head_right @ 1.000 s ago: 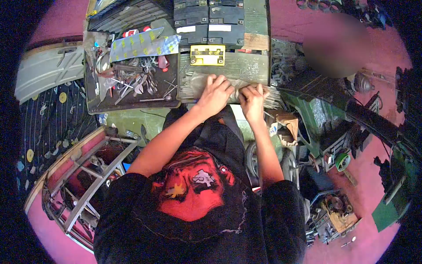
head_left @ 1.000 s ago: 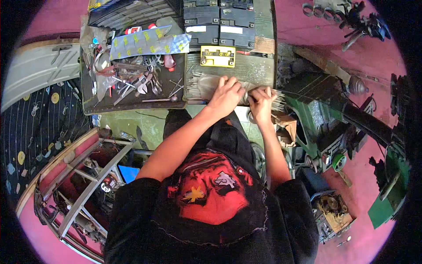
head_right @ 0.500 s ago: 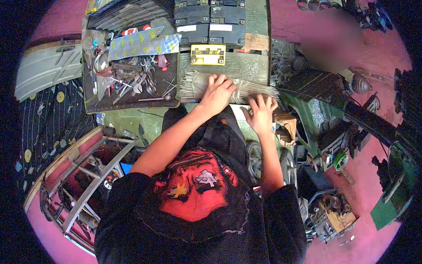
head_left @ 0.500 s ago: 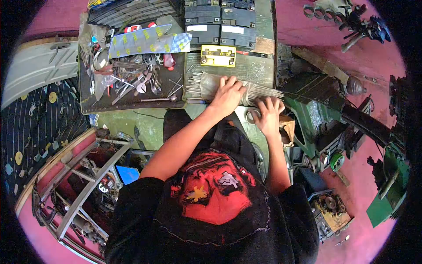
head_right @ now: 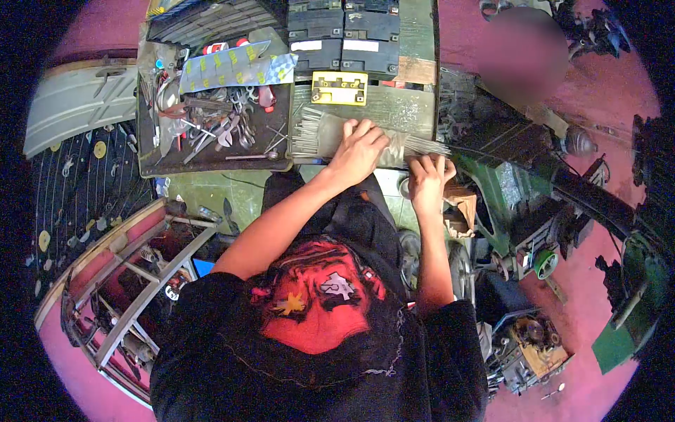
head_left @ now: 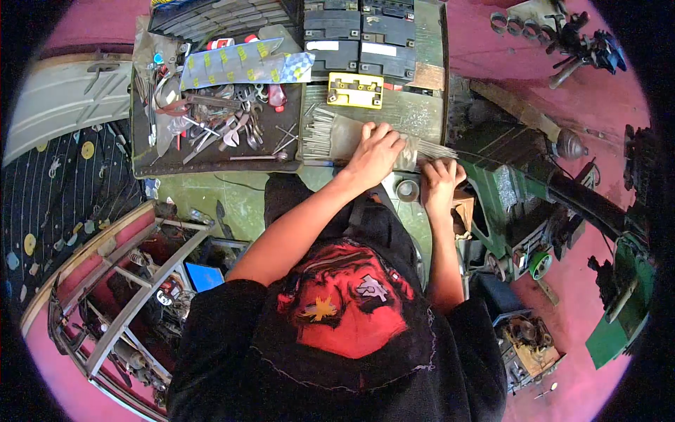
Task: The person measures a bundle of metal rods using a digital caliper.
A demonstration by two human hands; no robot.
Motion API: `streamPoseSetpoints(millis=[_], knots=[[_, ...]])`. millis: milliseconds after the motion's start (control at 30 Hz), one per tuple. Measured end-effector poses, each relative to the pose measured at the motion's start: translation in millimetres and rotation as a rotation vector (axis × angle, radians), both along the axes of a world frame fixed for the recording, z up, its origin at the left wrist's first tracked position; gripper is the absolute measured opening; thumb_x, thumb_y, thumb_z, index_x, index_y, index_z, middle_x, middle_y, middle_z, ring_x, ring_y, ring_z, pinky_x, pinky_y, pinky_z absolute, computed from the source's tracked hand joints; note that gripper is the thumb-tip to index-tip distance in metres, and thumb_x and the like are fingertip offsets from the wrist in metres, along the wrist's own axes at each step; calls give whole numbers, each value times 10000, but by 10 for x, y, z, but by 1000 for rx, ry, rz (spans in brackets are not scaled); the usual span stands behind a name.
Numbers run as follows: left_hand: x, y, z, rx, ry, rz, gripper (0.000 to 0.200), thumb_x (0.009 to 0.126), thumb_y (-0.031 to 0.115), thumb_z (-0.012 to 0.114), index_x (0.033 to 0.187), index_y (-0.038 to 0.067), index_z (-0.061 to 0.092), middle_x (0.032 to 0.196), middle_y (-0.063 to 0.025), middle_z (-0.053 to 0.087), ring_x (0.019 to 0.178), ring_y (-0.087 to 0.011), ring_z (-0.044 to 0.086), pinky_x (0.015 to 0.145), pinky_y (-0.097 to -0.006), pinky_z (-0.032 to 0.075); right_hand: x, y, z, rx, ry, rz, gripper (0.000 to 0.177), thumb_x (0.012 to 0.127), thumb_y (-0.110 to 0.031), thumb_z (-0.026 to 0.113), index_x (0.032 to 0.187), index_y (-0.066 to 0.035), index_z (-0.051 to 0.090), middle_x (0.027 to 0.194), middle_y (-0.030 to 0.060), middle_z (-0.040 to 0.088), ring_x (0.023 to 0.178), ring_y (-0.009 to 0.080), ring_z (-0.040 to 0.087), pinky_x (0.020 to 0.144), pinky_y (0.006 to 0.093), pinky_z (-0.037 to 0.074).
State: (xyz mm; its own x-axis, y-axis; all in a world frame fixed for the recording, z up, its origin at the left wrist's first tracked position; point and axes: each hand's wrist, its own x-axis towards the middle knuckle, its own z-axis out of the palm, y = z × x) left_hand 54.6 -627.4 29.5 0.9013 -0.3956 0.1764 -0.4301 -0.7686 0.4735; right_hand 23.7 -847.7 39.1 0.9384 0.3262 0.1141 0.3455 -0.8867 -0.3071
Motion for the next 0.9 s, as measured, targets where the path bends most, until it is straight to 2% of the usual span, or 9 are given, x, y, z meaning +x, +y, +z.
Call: streamPoseSetpoints(millis=[133,167,267,400,467,500,567,667,900], knots=[[-11,30,-46,11,-3,5,270,843,149,717,1103,77,730,1124,-74,670,1201,-272,554,1040,-499,364,86,90,24,-42,-4,-49,376,710,-59,701,1067,-156,770,1099,89,628,1170,341,536,1049,546,352],[-17,50,-57,40,23,3,310,840,169,741,1137,84,724,1162,-83,660,1222,-282,543,1047,-503,362,102,63,9,-52,34,-40,418,729,-58,705,1126,-172,769,1196,107,621,1201,355,518,1057,560,355],[-51,156,-28,46,111,13,443,816,205,790,1236,97,700,1255,-92,622,1274,-306,507,1075,-522,349,93,2,-22,-59,13,-58,476,747,-55,697,1199,-188,760,1246,97,625,1215,363,512,1069,572,355],[-69,272,-43,91,126,12,553,787,220,820,1309,109,677,1308,-92,595,1307,-324,477,1100,-539,334,92,6,230,-8,179,-44,508,887,-205,760,1386,-167,671,1409,74,603,1288,361,490,1122,562,310],[-73,255,-75,151,70,62,409,896,156,640,1299,110,692,1290,-74,604,1294,-294,482,1101,-549,335,66,-26,247,-26,174,0,551,883,-188,754,1422,-171,643,1429,72,598,1307,358,485,1133,561,301],[-64,246,-102,152,68,69,409,896,156,640,1299,110,692,1290,-74,604,1294,-294,482,1101,-549,335,70,-56,242,-47,170,37,596,878,-171,748,1459,-174,616,1448,70,593,1327,354,481,1143,560,293],[-38,227,-160,216,105,26,566,793,229,804,1330,105,672,1298,-87,600,1320,-316,465,1108,-547,330,82,-141,159,-71,173,42,610,870,-148,742,1466,-174,609,1454,69,593,1334,352,481,1149,559,289],[-15,224,-110,248,156,24,546,803,246,797,1316,104,679,1291,-85,601,1325,-310,459,1116,-549,321,168,-165,179,-106,134,15,579,851,-89,728,1420,-154,651,1441,63,624,1325,335,506,1150,545,295],[-6,283,-66,263,153,11,518,821,270,793,1301,107,686,1264,-79,606,1299,-303,466,1114,-544,315,341,-281,145,-67,131,49,398,885,-188,757,1283,-193,757,1349,10,703,1291,304,551,1109,524,337]])
